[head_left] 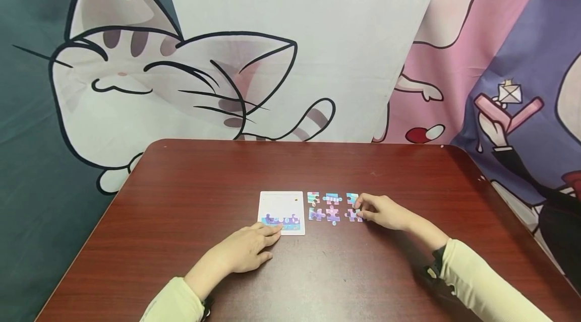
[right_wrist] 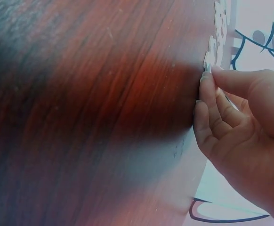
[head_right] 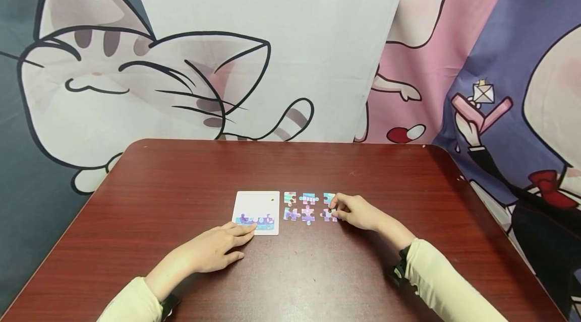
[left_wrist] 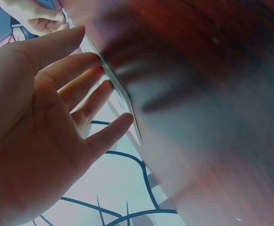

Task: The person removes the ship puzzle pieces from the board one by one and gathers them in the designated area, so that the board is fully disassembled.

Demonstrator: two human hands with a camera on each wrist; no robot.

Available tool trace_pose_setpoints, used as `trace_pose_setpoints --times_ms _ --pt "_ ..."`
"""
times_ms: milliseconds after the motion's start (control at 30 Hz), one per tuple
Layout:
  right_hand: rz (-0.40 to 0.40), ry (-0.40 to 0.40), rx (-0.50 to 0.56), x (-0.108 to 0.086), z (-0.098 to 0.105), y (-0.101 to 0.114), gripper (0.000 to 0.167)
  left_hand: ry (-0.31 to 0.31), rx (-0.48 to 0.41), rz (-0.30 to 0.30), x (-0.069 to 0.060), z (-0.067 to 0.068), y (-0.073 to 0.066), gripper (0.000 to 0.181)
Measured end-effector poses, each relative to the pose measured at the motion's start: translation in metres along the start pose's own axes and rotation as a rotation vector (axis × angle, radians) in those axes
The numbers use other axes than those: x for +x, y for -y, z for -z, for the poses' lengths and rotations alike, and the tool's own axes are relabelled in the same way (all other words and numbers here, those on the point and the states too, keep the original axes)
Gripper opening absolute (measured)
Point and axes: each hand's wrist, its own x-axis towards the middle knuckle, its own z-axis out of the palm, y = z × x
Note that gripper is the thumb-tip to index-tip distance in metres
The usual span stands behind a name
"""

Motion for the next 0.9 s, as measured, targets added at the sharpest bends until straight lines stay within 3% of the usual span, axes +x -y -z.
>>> trace_pose_setpoints --times_ms 200,600,900 --pt "-0.038 0.015 -0.009 0.001 -0.001 -0.001 0.012 0.0 0.032 -0.001 0.0 0.0 -0.001 0.046" --pt "-0.025 0.022 -0.032 -0.002 0.003 -0.002 0.021 -0.016 0.048 -0.004 0.0 0.001 -0.004 0.045" --pt "-0.041 -0.03 -0.034 0.004 0.014 0.003 0.02 -0.025 0.06 -0.002 -0.001 -0.002 -0.003 0.045"
